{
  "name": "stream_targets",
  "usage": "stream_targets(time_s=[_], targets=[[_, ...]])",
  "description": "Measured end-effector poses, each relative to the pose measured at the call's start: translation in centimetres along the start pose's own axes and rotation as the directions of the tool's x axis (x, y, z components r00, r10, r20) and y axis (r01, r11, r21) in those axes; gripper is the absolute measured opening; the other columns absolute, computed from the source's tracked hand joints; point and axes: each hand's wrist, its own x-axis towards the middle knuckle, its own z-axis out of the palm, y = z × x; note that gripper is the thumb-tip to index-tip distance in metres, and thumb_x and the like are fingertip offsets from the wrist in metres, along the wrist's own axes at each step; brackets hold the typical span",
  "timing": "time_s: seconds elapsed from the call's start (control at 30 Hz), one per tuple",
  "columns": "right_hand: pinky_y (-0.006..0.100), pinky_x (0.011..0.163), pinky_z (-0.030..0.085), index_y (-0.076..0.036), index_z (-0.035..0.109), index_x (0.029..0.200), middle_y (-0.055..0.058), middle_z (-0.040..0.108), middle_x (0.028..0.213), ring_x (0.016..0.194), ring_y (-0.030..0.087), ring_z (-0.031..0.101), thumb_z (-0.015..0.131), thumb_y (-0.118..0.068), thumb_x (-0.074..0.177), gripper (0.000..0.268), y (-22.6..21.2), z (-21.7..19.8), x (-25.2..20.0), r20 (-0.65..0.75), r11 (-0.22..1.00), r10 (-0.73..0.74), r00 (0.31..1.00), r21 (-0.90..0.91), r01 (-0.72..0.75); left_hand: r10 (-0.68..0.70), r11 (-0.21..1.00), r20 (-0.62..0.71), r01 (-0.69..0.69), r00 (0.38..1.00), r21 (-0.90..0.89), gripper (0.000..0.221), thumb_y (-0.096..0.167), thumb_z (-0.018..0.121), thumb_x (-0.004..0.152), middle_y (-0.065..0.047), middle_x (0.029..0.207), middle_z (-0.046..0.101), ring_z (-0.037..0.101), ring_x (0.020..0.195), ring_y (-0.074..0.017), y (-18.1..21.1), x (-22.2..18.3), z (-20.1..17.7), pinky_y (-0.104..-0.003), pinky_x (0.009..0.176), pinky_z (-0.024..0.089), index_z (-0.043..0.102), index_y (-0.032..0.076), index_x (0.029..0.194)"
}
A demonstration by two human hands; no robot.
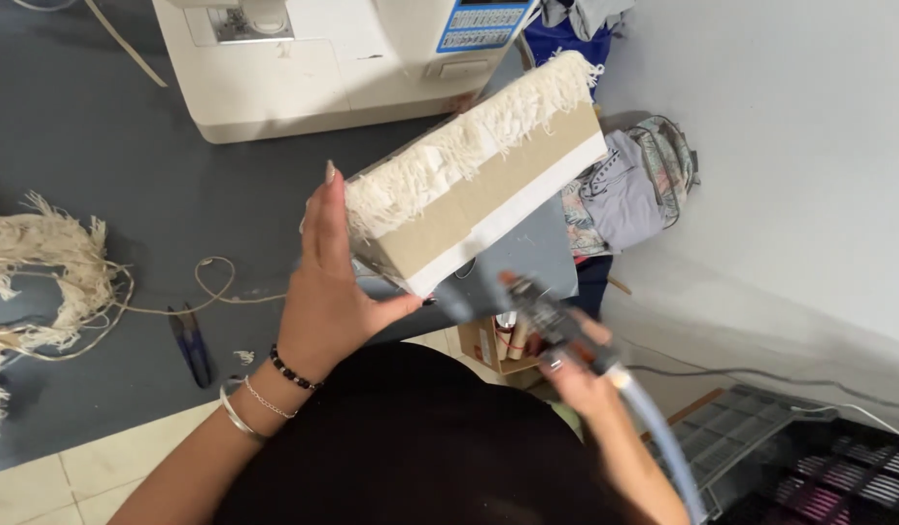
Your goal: Decorating a cardboard box with fabric fringe and twine using a hot glue gun and scissors
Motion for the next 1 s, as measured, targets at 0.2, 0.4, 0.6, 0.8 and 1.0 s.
stream_targets(time_s=[0.2,0.4,0.6,0.8,1.0], targets=[[0.036,0.072,0.054,-0.006,0.066,0.101,0.009,0.068,0.089,0.078,0.025,0.069,0.049,-0.058,0.099,0.054,-5.4,2.9,2.1,0.132,0.978,-0.175,0.976,-0.091,0.188,0.001,0.999,-0.001,-0.001,1.000,-0.051,0.132,0.034,0.096,0.066,-0.006,0.174,0.018,0.019,0.163,-0.0390,0.5,0.1,-0.6,-0.049,0.076,0.062,0.008,0.016,0.162],[0.038,0.074,0.050,-0.001,0.063,0.106,0.010,0.063,0.089,0.077,0.028,0.061,0.054,-0.047,0.099,0.048,-5.5,3.4,2.7,0.162,0.970,-0.222,0.962,-0.063,0.234,0.007,1.000,-0.034,-0.007,0.999,-0.022,0.130,0.031,0.097,0.062,-0.007,0.171,0.026,0.025,0.160,-0.0345,0.6,-0.1,-0.3,-0.049,0.083,0.061,0.015,0.013,0.161],[0.038,0.075,0.047,-0.002,0.063,0.106,0.008,0.061,0.088,0.079,0.028,0.059,0.053,-0.046,0.099,0.046,-5.2,3.7,3.0,0.187,0.964,-0.215,0.959,-0.117,0.239,0.034,0.999,-0.045,-0.034,0.998,-0.003,0.129,0.032,0.097,0.063,-0.009,0.169,0.028,0.029,0.158,-0.0343,0.5,0.0,-0.6,-0.047,0.077,0.063,0.015,0.013,0.160],[0.038,0.074,0.049,-0.003,0.064,0.108,0.008,0.062,0.088,0.080,0.027,0.061,0.053,-0.046,0.100,0.044,-5.3,3.9,3.2,0.198,0.956,-0.219,0.955,-0.154,0.251,0.034,0.999,-0.047,-0.035,0.998,-0.018,0.128,0.030,0.097,0.063,-0.007,0.170,0.028,0.028,0.159,-0.0335,0.2,0.1,-0.5,-0.045,0.072,0.063,0.015,0.014,0.160],[0.039,0.076,0.049,-0.006,0.064,0.098,0.007,0.065,0.087,0.079,0.026,0.062,0.050,-0.048,0.101,0.045,-5.9,4.0,3.4,0.126,0.971,-0.158,0.979,-0.161,0.178,0.037,0.999,-0.023,-0.037,0.999,0.000,0.130,0.029,0.099,0.062,-0.008,0.170,0.027,0.027,0.160,-0.0354,0.2,0.2,-0.7,-0.045,0.069,0.064,0.014,0.014,0.160]])
